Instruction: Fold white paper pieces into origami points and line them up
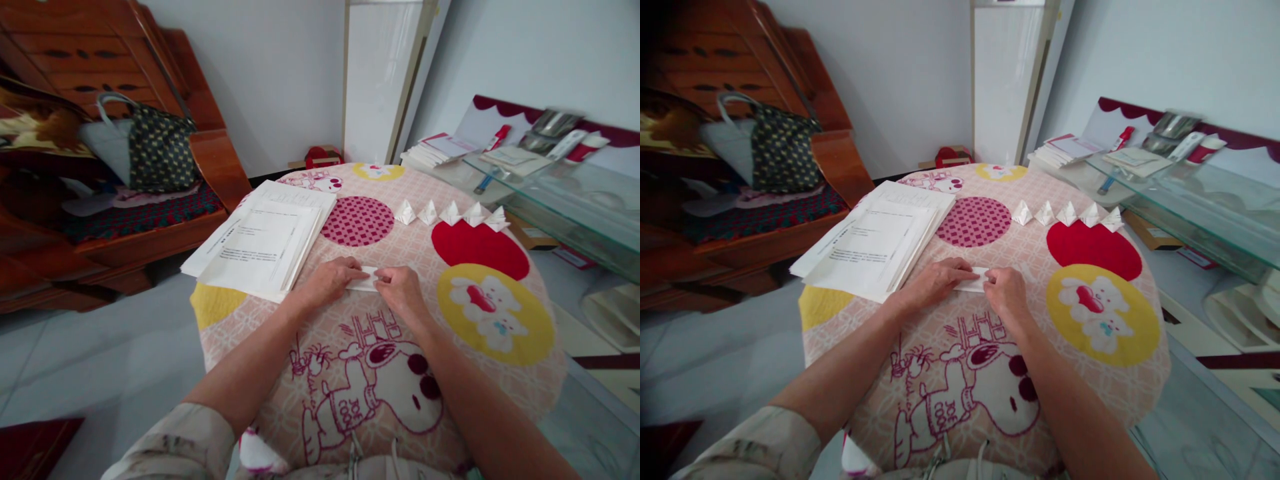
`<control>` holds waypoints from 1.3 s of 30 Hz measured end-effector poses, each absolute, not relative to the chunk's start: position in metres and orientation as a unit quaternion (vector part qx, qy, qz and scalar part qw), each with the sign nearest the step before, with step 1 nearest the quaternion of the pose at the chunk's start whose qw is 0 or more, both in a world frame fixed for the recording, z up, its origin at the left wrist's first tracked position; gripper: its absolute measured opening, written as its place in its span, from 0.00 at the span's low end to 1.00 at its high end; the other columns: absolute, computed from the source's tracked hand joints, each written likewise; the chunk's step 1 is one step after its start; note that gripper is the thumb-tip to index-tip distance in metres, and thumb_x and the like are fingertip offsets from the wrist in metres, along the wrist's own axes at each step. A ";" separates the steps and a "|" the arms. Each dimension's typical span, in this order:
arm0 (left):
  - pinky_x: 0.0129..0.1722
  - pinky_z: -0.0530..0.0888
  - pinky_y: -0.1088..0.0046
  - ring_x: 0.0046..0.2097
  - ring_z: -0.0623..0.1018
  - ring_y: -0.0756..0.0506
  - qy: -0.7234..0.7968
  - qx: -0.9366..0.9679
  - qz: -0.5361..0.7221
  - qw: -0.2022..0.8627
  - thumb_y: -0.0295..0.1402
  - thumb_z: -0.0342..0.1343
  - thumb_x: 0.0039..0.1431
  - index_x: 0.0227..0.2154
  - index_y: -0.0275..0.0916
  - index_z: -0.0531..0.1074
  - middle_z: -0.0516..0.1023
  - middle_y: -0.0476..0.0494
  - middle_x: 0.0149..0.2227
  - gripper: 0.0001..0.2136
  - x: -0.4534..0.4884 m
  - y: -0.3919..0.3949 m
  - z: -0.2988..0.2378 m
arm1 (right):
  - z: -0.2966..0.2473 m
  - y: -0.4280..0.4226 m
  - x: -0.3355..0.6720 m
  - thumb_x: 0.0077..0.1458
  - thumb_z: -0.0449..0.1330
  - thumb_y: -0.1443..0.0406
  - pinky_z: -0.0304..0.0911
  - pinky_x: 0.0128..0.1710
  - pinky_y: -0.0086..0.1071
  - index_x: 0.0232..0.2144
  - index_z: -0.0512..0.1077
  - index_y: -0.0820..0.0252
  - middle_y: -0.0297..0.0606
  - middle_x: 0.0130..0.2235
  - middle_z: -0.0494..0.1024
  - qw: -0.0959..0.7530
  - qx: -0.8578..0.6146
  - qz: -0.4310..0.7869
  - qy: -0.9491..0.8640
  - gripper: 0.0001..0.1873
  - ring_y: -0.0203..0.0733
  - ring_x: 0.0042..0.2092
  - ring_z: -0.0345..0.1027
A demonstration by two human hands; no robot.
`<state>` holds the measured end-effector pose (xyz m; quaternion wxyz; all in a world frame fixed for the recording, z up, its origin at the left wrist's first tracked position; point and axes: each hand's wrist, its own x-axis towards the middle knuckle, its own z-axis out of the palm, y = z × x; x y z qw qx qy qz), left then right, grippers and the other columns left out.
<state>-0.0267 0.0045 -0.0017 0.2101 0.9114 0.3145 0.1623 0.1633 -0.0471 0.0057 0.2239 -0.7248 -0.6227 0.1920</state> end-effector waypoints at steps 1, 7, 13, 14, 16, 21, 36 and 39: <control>0.53 0.73 0.66 0.52 0.77 0.44 0.316 0.914 0.153 0.202 0.20 0.52 0.61 0.50 0.47 0.79 0.78 0.42 0.51 0.20 -0.027 0.004 -0.001 | 0.006 -0.047 0.163 0.51 0.62 0.70 0.71 0.43 0.35 0.42 0.84 0.60 0.45 0.37 0.86 0.226 -0.723 0.193 -0.624 0.16 0.49 0.41 0.80; 0.54 0.73 0.64 0.53 0.76 0.44 0.327 0.917 0.132 0.185 0.23 0.54 0.64 0.49 0.51 0.80 0.76 0.43 0.53 0.18 -0.024 0.001 0.000 | 0.004 -0.048 0.170 0.50 0.64 0.69 0.70 0.40 0.33 0.44 0.83 0.61 0.42 0.35 0.85 0.237 -0.712 0.210 -0.627 0.18 0.45 0.36 0.79; 0.53 0.72 0.65 0.52 0.77 0.43 0.326 0.915 0.149 0.186 0.27 0.56 0.64 0.46 0.51 0.81 0.77 0.44 0.52 0.15 -0.024 0.001 -0.002 | 0.005 -0.051 0.172 0.49 0.65 0.69 0.66 0.35 0.31 0.40 0.84 0.62 0.41 0.31 0.84 0.251 -0.710 0.210 -0.623 0.15 0.43 0.32 0.77; 0.53 0.72 0.65 0.52 0.76 0.43 0.325 0.916 0.148 0.183 0.27 0.56 0.64 0.47 0.51 0.81 0.77 0.44 0.52 0.15 -0.024 0.001 -0.002 | 0.006 -0.052 0.170 0.49 0.65 0.69 0.65 0.33 0.30 0.38 0.84 0.63 0.41 0.31 0.84 0.261 -0.707 0.211 -0.623 0.13 0.42 0.32 0.76; 0.53 0.72 0.65 0.53 0.76 0.42 0.327 0.918 0.138 0.175 0.27 0.56 0.63 0.48 0.52 0.80 0.76 0.44 0.53 0.15 -0.024 0.002 -0.002 | 0.007 -0.053 0.167 0.50 0.63 0.69 0.63 0.31 0.29 0.32 0.84 0.63 0.39 0.29 0.83 0.278 -0.694 0.220 -0.626 0.09 0.40 0.30 0.75; 0.54 0.71 0.66 0.55 0.75 0.42 0.327 0.923 0.117 0.165 0.27 0.57 0.62 0.49 0.51 0.79 0.75 0.44 0.55 0.16 -0.024 0.004 -0.003 | 0.009 -0.050 0.162 0.47 0.63 0.71 0.59 0.28 0.28 0.24 0.81 0.61 0.35 0.24 0.80 0.246 -0.691 0.237 -0.637 0.06 0.38 0.27 0.71; 0.54 0.73 0.65 0.54 0.76 0.42 0.314 0.930 0.104 0.159 0.25 0.57 0.61 0.51 0.46 0.79 0.76 0.41 0.54 0.17 -0.024 0.005 0.000 | 0.020 -0.042 0.143 0.49 0.64 0.64 0.54 0.27 0.31 0.26 0.82 0.60 0.43 0.28 0.81 0.090 -0.737 0.191 -0.642 0.07 0.44 0.33 0.74; 0.55 0.73 0.66 0.55 0.76 0.42 0.314 0.930 0.108 0.156 0.26 0.57 0.61 0.53 0.46 0.78 0.76 0.41 0.55 0.18 -0.025 0.005 -0.001 | 0.020 -0.044 0.152 0.48 0.64 0.66 0.54 0.27 0.31 0.25 0.81 0.61 0.41 0.25 0.79 0.098 -0.729 0.205 -0.646 0.06 0.41 0.30 0.71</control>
